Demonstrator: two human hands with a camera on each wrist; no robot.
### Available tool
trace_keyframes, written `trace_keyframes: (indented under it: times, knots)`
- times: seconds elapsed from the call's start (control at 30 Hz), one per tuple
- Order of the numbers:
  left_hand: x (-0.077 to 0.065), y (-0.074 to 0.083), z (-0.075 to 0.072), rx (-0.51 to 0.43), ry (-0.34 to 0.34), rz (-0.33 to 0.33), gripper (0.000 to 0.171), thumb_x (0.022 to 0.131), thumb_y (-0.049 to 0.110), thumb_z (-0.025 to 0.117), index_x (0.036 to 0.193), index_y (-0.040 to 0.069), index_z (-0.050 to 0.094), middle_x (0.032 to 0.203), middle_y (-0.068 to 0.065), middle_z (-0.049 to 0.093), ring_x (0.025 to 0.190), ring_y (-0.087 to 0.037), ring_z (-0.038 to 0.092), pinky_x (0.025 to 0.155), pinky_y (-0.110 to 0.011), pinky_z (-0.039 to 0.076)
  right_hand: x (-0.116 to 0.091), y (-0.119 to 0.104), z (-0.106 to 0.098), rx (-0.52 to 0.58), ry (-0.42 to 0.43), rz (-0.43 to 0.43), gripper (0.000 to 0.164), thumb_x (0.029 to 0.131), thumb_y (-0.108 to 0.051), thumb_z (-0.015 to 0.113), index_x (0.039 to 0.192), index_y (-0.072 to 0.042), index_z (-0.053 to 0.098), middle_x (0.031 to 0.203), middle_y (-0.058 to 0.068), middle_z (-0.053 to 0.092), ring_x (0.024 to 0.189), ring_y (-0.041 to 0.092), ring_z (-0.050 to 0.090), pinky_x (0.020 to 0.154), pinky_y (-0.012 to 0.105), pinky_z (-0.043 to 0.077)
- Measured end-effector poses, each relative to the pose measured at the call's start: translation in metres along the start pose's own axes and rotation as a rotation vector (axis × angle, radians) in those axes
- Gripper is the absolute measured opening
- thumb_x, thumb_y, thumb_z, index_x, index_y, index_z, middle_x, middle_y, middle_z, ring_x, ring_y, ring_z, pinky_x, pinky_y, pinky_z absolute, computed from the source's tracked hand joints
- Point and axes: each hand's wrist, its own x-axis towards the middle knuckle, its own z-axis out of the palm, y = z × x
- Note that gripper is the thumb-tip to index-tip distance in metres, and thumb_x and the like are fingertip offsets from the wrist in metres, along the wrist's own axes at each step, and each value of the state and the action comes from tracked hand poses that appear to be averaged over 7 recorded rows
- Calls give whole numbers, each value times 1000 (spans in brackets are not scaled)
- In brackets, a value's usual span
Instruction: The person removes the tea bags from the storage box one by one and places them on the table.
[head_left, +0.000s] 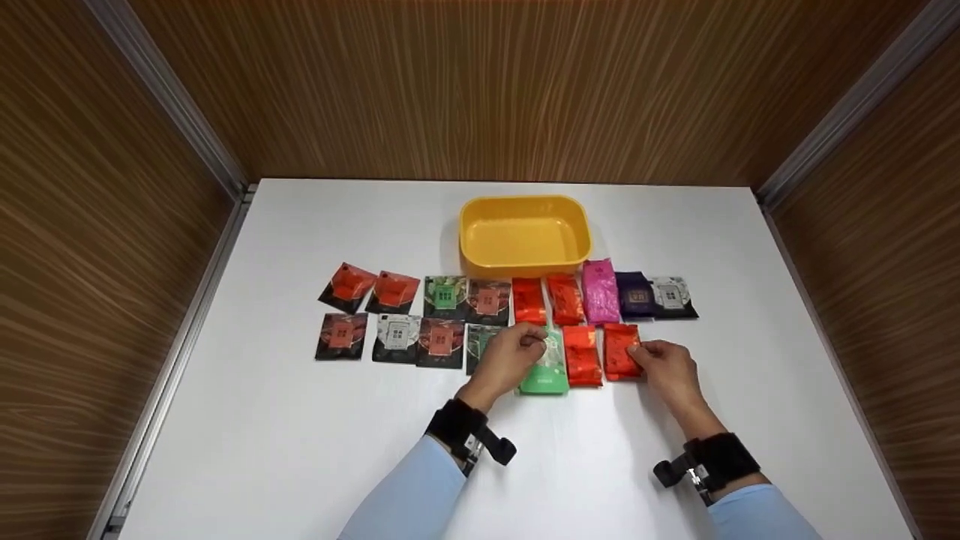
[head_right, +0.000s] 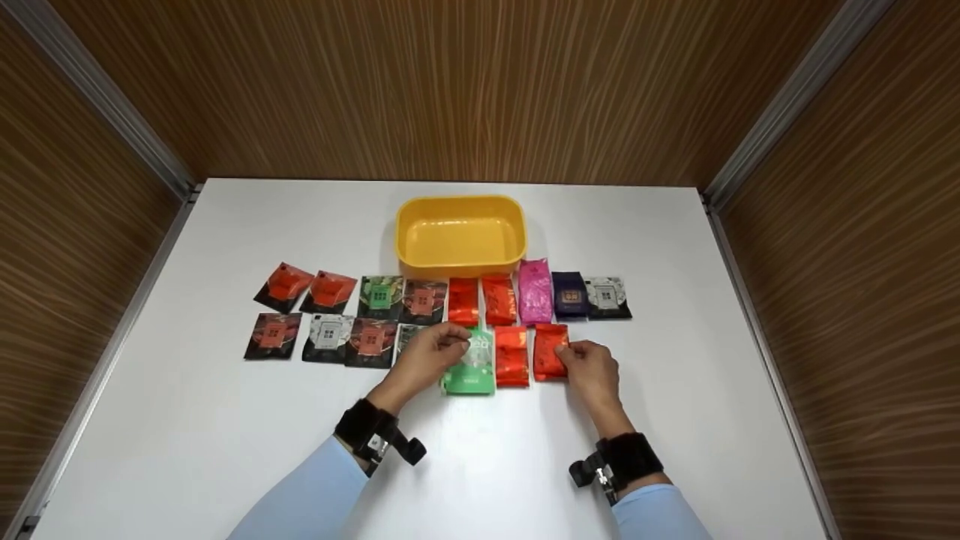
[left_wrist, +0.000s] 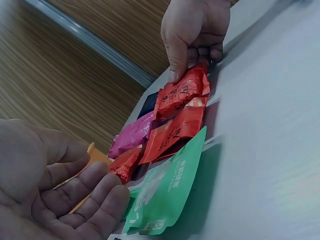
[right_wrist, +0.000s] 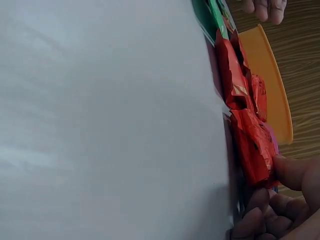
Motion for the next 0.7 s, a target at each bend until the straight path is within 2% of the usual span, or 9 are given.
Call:
trace_keyframes:
  times: [0.1, 0.43, 0.53, 0.63, 0.7]
  knots:
    - [-2, -4, -4, 32, -3, -2, 24, 102, 13, 64, 121, 4, 73, 105, -4, 75, 96, -13, 69, 84, -29, 56, 5, -1, 0, -15, 5, 6, 47, 103, -33, 67, 126, 8, 71, 122, 26, 73, 116, 40, 64, 90, 40, 49]
    - [-11, -18, -30, 161, 23, -5, 25, 105, 14, 60, 125, 5, 72, 109, -6, 76, 102, -21, 71, 90, -39, 57, 13, -1, -2, -22, -17, 25, 48, 104, -35, 64, 126, 8, 70, 118, 24, 74, 106, 35, 65, 80, 33, 49]
    - [-15, -22, -37, 208, 41, 15, 25, 103, 13, 63, 125, 5, 73, 109, -7, 77, 102, -24, 72, 90, -41, 58, 11, 1, -2, -31, -5, 15, 51, 104, -39, 63, 126, 7, 71, 116, 22, 74, 101, 33, 65, 77, 32, 48]
    - [-23, -28, -50, 313, 59, 36, 28, 102, 12, 65, 127, 5, 73, 117, -11, 77, 109, -29, 71, 95, -46, 57, 7, 6, -3, -51, 18, -36, 54, 106, -42, 61, 128, 6, 70, 116, 23, 74, 104, 36, 67, 81, 35, 50]
    - [-34, -34, -63, 410, 75, 45, 30, 102, 14, 67, 130, 6, 72, 126, -14, 74, 119, -33, 68, 102, -49, 54, 1, 12, -5, -78, 41, -88, 55, 107, -42, 59, 131, 7, 67, 118, 26, 73, 108, 39, 67, 87, 42, 52]
